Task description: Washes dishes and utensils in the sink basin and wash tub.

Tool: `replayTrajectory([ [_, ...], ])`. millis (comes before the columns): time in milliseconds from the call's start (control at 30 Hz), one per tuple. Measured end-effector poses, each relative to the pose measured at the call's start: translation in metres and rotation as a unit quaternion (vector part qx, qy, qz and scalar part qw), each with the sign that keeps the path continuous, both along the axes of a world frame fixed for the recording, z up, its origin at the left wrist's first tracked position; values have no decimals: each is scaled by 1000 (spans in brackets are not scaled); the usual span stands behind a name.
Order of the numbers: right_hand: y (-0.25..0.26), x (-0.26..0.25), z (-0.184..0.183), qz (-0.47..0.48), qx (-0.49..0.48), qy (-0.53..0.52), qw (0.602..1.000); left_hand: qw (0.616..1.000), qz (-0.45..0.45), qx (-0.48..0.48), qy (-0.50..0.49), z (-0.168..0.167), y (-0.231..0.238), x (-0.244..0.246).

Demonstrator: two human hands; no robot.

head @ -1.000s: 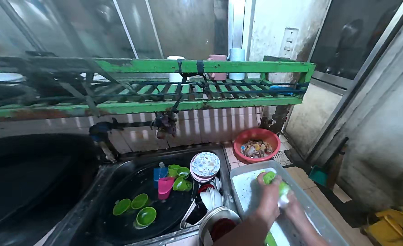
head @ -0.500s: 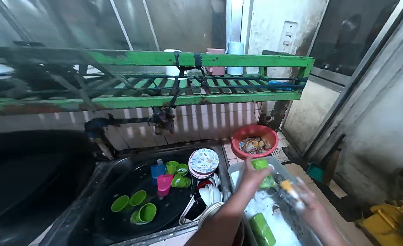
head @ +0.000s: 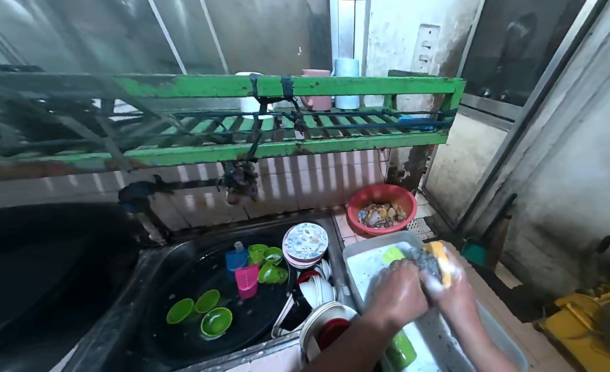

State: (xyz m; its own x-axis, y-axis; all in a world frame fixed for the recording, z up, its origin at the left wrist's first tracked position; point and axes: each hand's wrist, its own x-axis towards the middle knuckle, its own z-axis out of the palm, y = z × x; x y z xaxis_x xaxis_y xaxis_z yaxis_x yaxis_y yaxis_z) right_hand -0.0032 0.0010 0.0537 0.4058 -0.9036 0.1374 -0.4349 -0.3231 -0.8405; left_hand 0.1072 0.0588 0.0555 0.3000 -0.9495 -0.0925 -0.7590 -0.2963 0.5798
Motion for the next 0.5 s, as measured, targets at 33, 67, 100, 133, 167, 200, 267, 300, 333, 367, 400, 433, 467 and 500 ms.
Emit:
replayTrajectory([
  [33, -11, 1, -1, -12, 42, -17, 999, 1000, -13, -13, -2, 0, 2, -5],
  [67, -21, 2, -3, -21, 81, -40, 996, 999, -28, -15, -9, 2, 5, -9],
  [100, -28, 2, -5, -26, 107, -65, 992, 999, -43, -13, -22, 3, 6, -13],
  [133, -32, 3, -6, -25, 124, -83, 989, 998, -48, -12, -33, 4, 7, -13],
  [167, -30, 4, -7, -22, 129, -86, 988, 998, -44, -12, -35, 3, 8, -10],
  [200, -25, 4, -6, -12, 127, -75, 989, 999, -29, -15, -30, 2, 10, -2],
  [267, -13, -4, -3, 35, 120, -5, 992, 998, 41, -33, -20, 0, 19, 28],
  [300, -7, -13, -5, 67, 119, 41, 990, 994, 90, -52, -32, -2, 28, 50],
  [333, -2, -25, -8, 94, 114, 84, 985, 988, 131, -57, -51, -4, 39, 76],
  [367, 1, -39, -12, 115, 105, 120, 981, 982, 168, -46, -71, -5, 52, 104],
  [400, 1, -54, -17, 129, 96, 154, 975, 974, 202, -23, -98, -7, 67, 133],
  [433, 1, -68, -22, 138, 86, 184, 969, 965, 231, 1, -125, -12, 81, 160],
  [467, 1, -79, -26, 148, 70, 214, 963, 956, 252, 24, -148, -16, 93, 181],
  [500, 3, -87, -28, 163, 58, 253, 952, 950, 260, 37, -169, -20, 101, 193],
])
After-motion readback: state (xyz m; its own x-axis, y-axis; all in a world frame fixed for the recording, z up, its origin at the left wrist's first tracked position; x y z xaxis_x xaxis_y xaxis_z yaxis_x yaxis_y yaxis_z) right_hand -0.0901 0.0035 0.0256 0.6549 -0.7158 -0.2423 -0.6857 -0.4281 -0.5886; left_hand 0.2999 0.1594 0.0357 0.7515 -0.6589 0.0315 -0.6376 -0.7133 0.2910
